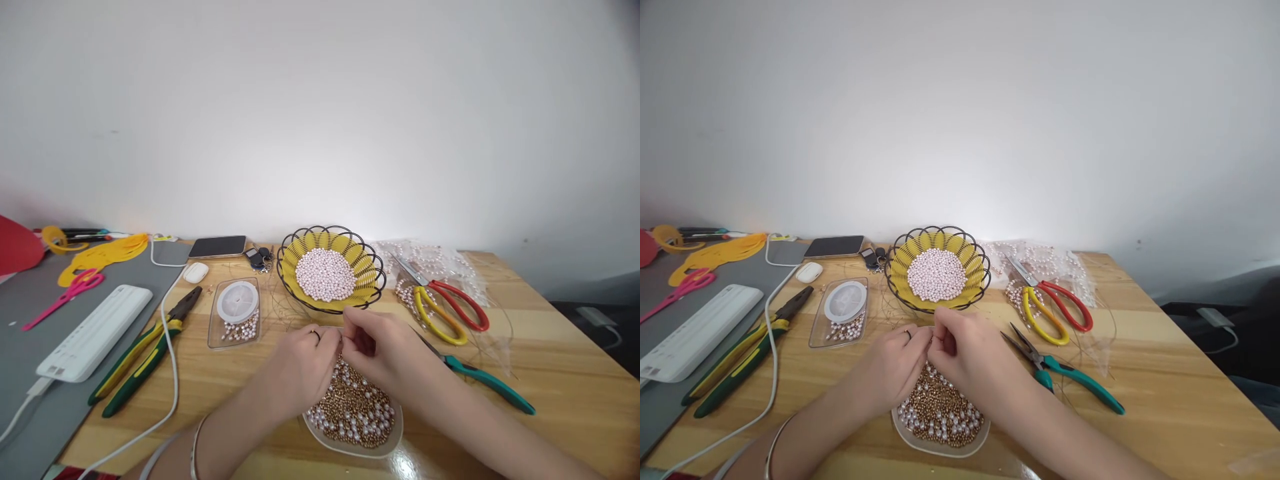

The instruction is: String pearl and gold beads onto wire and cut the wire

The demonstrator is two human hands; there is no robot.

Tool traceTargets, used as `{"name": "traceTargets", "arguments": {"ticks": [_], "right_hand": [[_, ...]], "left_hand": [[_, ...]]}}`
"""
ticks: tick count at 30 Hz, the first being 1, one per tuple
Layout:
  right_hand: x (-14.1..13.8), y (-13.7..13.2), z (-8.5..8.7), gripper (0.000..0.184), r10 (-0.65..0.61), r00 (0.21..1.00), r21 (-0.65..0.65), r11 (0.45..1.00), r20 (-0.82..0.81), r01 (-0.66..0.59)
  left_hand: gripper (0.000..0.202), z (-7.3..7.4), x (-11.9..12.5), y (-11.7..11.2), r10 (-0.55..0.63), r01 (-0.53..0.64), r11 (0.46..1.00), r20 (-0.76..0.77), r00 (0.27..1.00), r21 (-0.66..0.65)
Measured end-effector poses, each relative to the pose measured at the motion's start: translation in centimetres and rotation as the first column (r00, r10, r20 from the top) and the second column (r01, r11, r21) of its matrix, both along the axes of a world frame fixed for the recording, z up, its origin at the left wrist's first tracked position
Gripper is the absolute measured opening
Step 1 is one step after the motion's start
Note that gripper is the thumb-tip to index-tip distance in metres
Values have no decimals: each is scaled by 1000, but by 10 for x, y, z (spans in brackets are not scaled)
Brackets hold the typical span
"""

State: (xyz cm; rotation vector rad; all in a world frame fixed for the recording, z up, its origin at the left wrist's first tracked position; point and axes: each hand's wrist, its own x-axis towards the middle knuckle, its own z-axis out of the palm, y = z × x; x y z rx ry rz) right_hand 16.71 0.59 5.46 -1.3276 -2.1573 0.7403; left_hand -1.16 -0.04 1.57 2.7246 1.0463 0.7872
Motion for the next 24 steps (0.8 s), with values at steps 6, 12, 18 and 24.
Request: {"name": "traceTargets", "arguments": {"ticks": [6,12,18,24], "right_hand": [[-10,-9,-5,12,-176,961,-118,981,-212,153],[-17,-25,-12,16,-379,846,-238,921,-374,308],[-28,-34,-25,17,-499,721,-275,867,-481,416],[-23,-41,-26,24,-427,724,-231,904,-542,360]], "left_hand": [[23,-3,1,-2,12,-12,1000,30,999,-20],[24,-3,4,-7,-41,68,981,152,988,-179],[24,-6,5,-7,-48,84,960,141,989,-267],[25,-4,4,-5,-61,136,929,219,974,-345]]}}
